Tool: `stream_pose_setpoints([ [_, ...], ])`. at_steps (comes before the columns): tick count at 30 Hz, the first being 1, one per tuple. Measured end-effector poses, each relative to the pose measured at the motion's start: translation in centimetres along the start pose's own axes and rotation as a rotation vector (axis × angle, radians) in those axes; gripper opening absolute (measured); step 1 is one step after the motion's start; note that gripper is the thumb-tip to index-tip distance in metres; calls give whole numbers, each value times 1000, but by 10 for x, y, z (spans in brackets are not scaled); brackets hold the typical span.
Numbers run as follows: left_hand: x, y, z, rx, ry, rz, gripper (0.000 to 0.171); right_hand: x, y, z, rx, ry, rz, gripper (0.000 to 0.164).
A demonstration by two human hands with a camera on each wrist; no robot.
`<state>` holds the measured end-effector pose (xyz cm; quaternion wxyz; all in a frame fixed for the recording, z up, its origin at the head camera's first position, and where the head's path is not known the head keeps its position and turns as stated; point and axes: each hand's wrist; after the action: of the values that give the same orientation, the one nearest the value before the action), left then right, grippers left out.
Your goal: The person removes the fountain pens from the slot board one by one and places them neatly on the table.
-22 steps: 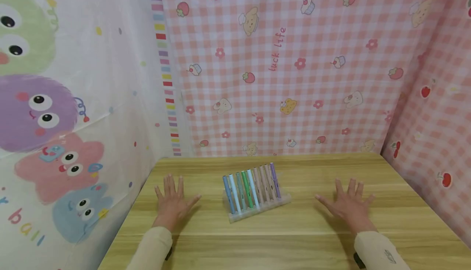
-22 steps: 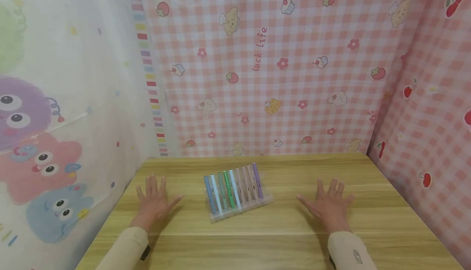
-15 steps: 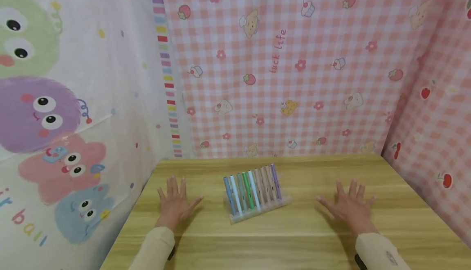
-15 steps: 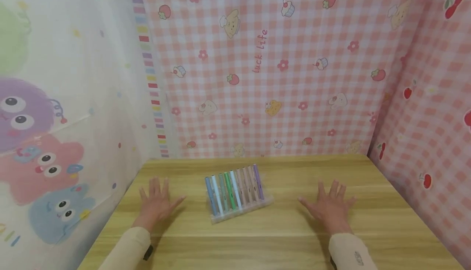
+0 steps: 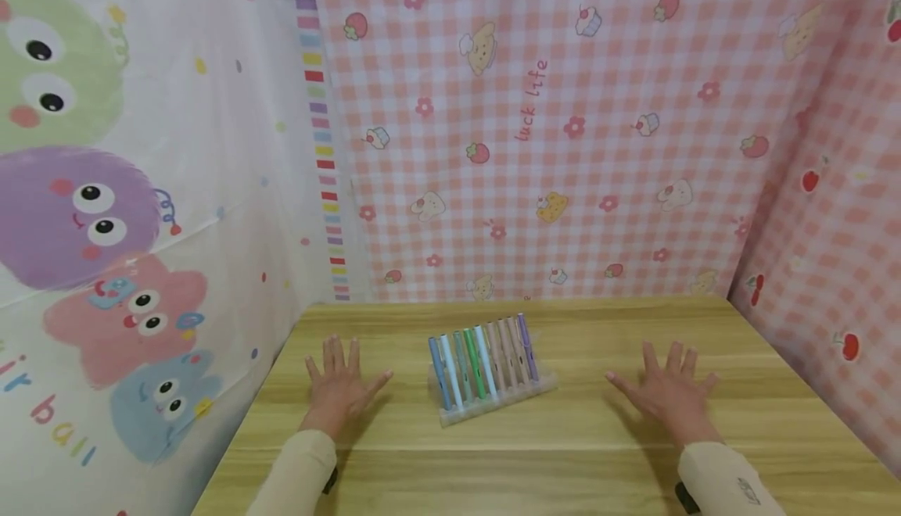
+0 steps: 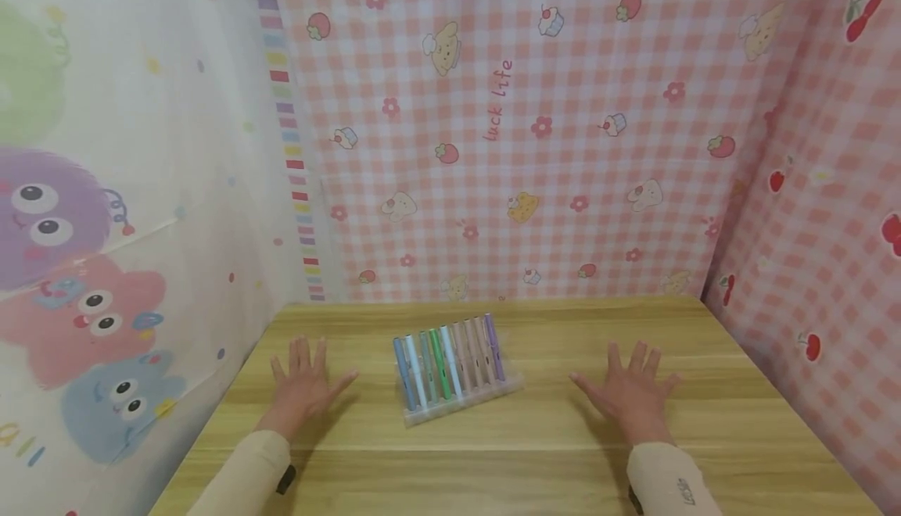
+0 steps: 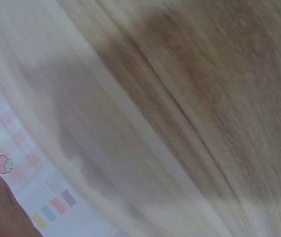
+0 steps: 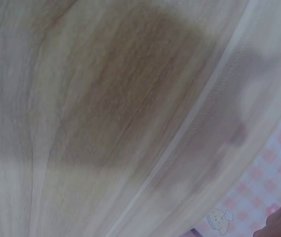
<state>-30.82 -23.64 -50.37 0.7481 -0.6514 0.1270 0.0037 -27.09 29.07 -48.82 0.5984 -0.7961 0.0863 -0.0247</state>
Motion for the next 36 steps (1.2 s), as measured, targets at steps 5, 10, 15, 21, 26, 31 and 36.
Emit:
stream_pose_setpoints([
  [5,-5,-4,2,-6,1,7,98,-4,-3,-3,0,-8,27,105],
  [10,-9,-8,5,-3,3,8,99,-7,-8,-6,4,-16,25,105],
  [15,-14,-10,8,41,8,9,101,-8,-15,-11,-19,-23,7,102],
  [21,-17,-11,12,114,16,19,102,-8,-17,-20,-73,-22,-13,101],
  [26,-17,-17,21,191,-4,20,104,-8,-13,-30,-106,-22,-19,103],
  [31,-14,-25,35,296,-26,-1,103,-8,-9,-38,-147,-15,-25,104],
  [36,-12,-28,44,388,-29,17,99,-10,-9,-49,-213,-16,-38,99],
])
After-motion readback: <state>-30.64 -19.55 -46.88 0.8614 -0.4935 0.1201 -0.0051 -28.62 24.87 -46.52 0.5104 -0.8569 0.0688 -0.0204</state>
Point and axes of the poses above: each hand's wrist, its own x-axis away from the middle knuckle, its own y-axis out of the palm, z = x × y, and after that the axes turned 5 degrees about y, right-handed
